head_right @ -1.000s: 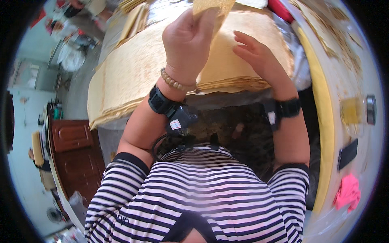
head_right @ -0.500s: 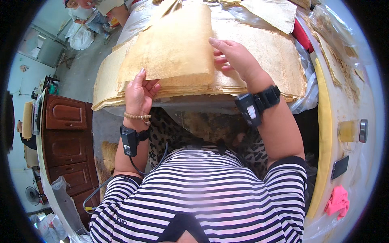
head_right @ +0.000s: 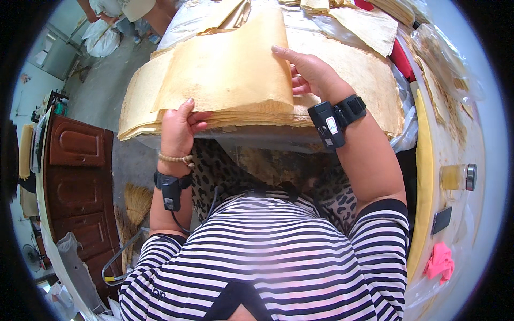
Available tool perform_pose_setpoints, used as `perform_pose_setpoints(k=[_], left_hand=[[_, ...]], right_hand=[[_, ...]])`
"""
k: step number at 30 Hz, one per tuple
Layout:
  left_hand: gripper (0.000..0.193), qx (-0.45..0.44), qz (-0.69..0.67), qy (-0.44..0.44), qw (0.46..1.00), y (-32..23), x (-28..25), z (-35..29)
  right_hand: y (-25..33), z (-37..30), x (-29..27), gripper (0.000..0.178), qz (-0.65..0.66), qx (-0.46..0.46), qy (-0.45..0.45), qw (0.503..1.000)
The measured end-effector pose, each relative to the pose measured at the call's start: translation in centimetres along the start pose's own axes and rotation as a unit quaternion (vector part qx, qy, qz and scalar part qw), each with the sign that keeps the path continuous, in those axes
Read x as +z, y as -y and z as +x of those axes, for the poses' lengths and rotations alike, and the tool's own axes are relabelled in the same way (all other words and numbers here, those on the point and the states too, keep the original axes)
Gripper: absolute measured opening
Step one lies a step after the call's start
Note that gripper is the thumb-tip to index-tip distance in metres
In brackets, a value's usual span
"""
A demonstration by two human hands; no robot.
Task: The person repeatedly picks up thin, flat, beige sheets from a large stack, folds them in half, and places them back on the stack. The action is continuous and repetitive throughout the clip.
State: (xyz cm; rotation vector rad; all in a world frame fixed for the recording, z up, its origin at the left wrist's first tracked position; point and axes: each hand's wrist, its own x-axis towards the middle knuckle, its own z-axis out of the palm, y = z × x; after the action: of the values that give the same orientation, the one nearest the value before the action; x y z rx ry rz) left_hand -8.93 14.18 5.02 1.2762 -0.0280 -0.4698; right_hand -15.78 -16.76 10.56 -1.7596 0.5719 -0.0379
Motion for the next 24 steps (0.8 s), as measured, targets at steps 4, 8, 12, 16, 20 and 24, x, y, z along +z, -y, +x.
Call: perform_pose_setpoints(k=[4, 8, 12, 16, 20, 24], left_hand=[[0.027, 0.012, 0.011, -0.021, 1.0, -0.6, -1.6, 0.4], [0.038, 0.061, 0.22, -0.119, 0.966, -3.9, -4.5, 0.0], [0.039, 0.276, 0.596, -0.338, 0.674, -5.8, -4.9, -2.9], [0.095, 0.472, 0.515, 0.06, 0.713, -4.3, 0.3, -2.2], [0.102, 0.44, 0.557, 0.118, 0.694, -1.6, 3.6, -1.2], [0.093, 0.453, 0.534, 0.104, 0.706, 0.0, 4.4, -0.7]], right_hand=[[0.9, -0.4, 0.8, 0.084, 0.022, 0.001, 0.011, 1.0], [1.3, -0.3, 1.0, 0.07, 0.063, -0.035, 0.016, 0.997], [1.5, 1.0, 0.7, 0.052, 0.101, 0.052, 0.046, 0.992], [1.4, 1.4, 0.0, 0.059, 0.228, 0.134, 0.121, 0.957], [0.6, 1.5, -0.1, 0.083, 0.301, 0.179, 0.131, 0.928], [-0.2, 1.7, 0.9, 0.089, 0.406, 0.195, 0.117, 0.885]])
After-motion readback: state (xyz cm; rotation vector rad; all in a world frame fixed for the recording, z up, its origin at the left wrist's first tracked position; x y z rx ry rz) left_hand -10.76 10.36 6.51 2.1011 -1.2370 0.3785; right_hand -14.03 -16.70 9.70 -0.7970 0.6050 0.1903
